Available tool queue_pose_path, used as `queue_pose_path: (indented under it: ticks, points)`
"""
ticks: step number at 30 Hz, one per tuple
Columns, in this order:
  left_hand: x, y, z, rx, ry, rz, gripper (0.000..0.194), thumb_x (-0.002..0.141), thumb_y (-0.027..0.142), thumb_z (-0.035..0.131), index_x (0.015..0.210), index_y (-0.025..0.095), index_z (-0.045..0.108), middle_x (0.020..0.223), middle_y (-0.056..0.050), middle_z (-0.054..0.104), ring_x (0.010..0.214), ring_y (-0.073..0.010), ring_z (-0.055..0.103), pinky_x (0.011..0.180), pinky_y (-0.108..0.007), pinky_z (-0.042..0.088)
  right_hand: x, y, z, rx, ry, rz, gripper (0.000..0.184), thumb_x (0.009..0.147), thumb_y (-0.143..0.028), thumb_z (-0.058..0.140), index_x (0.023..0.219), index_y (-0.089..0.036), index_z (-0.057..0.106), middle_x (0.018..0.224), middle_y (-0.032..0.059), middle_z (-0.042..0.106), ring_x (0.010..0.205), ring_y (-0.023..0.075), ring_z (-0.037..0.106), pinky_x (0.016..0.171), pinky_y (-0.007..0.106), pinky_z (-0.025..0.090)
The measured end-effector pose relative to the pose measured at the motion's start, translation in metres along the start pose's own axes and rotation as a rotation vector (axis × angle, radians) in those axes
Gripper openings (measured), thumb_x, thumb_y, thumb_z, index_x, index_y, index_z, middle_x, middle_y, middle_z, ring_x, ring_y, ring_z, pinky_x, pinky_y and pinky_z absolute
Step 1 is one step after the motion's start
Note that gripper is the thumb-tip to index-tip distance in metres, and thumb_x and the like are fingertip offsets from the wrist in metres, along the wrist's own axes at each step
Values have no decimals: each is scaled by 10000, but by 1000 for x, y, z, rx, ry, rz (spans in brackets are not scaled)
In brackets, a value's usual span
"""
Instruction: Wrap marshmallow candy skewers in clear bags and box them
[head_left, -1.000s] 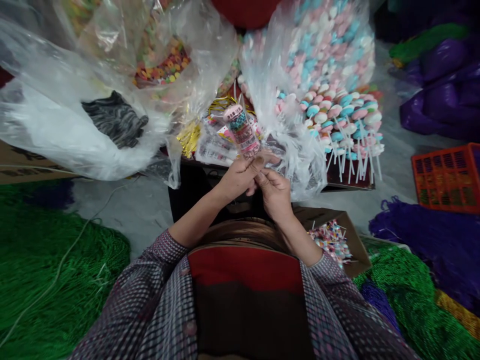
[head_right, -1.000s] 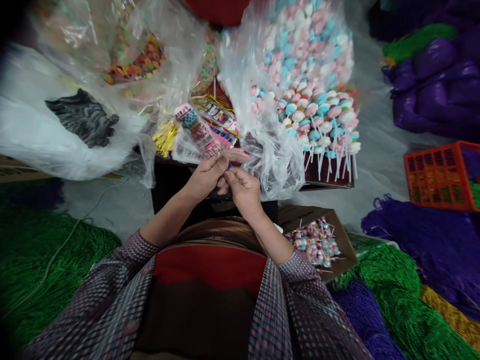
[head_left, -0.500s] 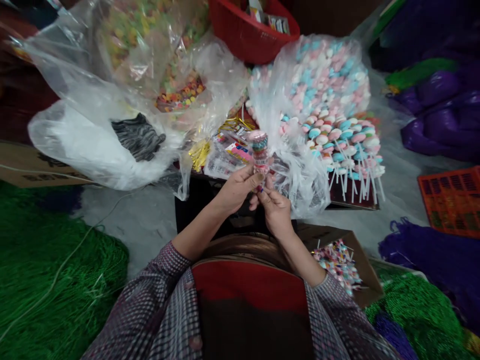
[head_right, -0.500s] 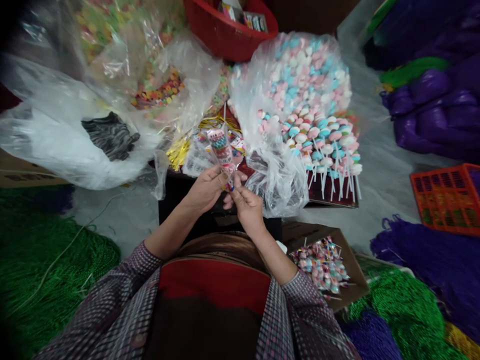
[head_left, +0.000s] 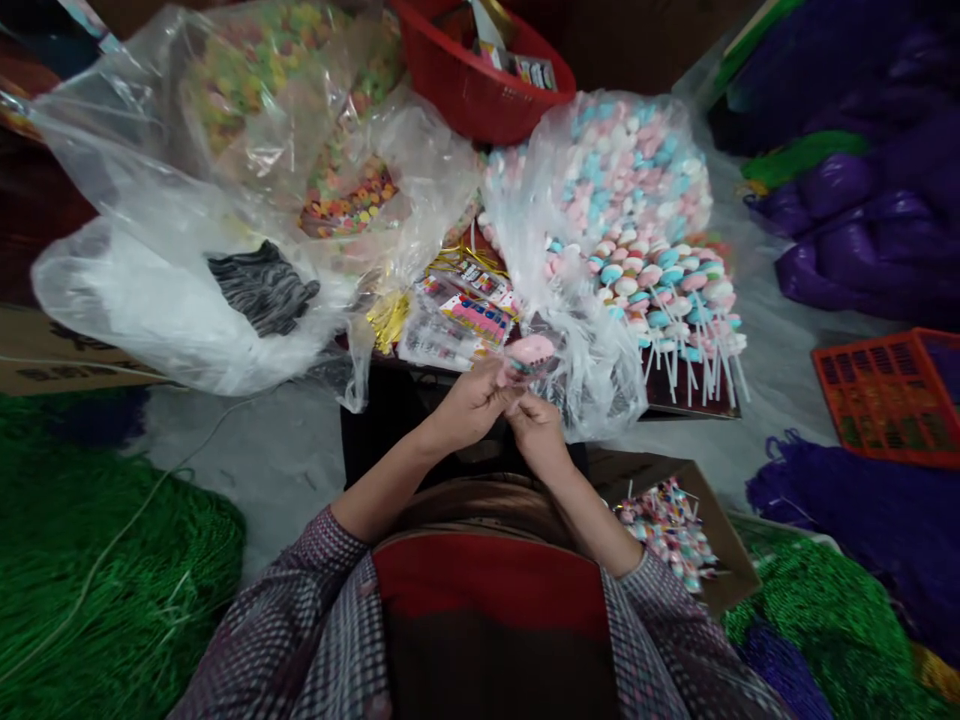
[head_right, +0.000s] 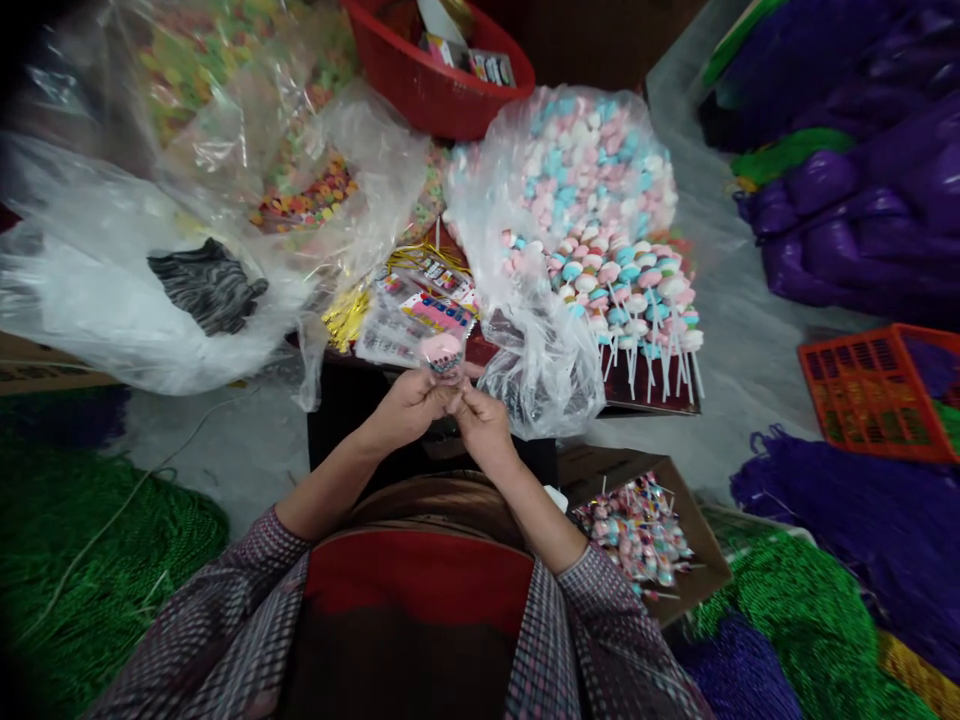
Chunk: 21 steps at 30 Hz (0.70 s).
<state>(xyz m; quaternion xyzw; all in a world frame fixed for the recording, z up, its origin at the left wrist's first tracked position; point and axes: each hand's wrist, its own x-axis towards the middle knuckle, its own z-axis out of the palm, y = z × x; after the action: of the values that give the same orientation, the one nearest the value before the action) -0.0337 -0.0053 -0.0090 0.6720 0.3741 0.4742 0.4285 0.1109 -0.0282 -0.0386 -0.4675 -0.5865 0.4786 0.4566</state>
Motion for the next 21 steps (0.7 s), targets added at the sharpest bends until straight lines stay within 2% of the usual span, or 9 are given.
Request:
queue_pose_path:
  ticks: [2, 4, 6, 9, 11, 13, 17, 21]
  points:
    - [-3, -8, -2, 14, 38, 37, 541, 1021, 626, 441, 754, 200, 642, 648, -15, 585, 681, -151, 580, 714, -310, 518, 3, -8, -12, -119, -29, -38, 299, 906, -492, 687, 777, -235, 768, 766, 14, 770, 698, 184, 702, 730, 343, 600]
    - [-7, -16, -2, 34, 103, 28, 495, 1036, 572, 450, 793, 193, 657, 661, -11, 599, 627, -135, 556, 672, -295, 499, 5, -23, -26, -188, 55, -64, 218, 934, -424, 682, 1005, -261, 807, 972, 36, 823, 886, 205, 769, 890, 392, 619]
    - [-10, -23, -1, 77, 152, 9, 457, 1039, 544, 461, 865, 184, 683, 688, -16, 629, 614, -131, 557, 659, -290, 495, 6, -40, -35, -158, 164, -91, 271, 972, -401, 658, 1195, -297, 771, 1132, 41, 820, 1028, 205, 777, 1002, 426, 606]
    - [-14, -33, 6, 135, 186, 23, 445, 1038, 524, 465, 877, 175, 689, 727, -43, 673, 683, -157, 617, 697, -305, 515, 6, -61, -35, -69, 158, -180, 404, 950, -470, 701, 1331, -339, 703, 1278, 32, 781, 1142, 216, 756, 1071, 449, 594]
    - [-14, -38, 13, 168, 218, 44, 433, 1038, 506, 462, 889, 173, 695, 761, -57, 699, 713, -167, 644, 696, -304, 520, 7, -67, -27, -50, 125, -220, 512, 908, -535, 734, 1376, -337, 671, 1347, 39, 750, 1215, 236, 730, 1109, 463, 578]
    - [-15, -42, 19, 208, 254, 57, 420, 1045, 476, 441, 902, 179, 702, 760, -50, 705, 702, -161, 648, 681, -292, 515, 9, -68, -17, -46, 124, -214, 545, 907, -574, 718, 1387, -323, 658, 1355, 46, 744, 1245, 242, 717, 1126, 467, 568]
    - [-15, -48, 25, 266, 315, 69, 442, 1050, 484, 406, 899, 189, 700, 746, -42, 714, 678, -149, 650, 664, -276, 521, 10, -67, -6, -51, 152, -186, 479, 927, -546, 704, 1348, -319, 674, 1296, 33, 769, 1226, 225, 725, 1139, 459, 560]
    - [-16, -51, 26, 309, 313, 51, 480, 1043, 557, 407, 989, 187, 707, 881, -77, 773, 776, -167, 701, 742, -295, 562, 7, -69, -5, -67, 194, -193, 407, 919, -477, 738, 1292, -318, 710, 1258, 28, 782, 1209, 225, 730, 1150, 473, 553]
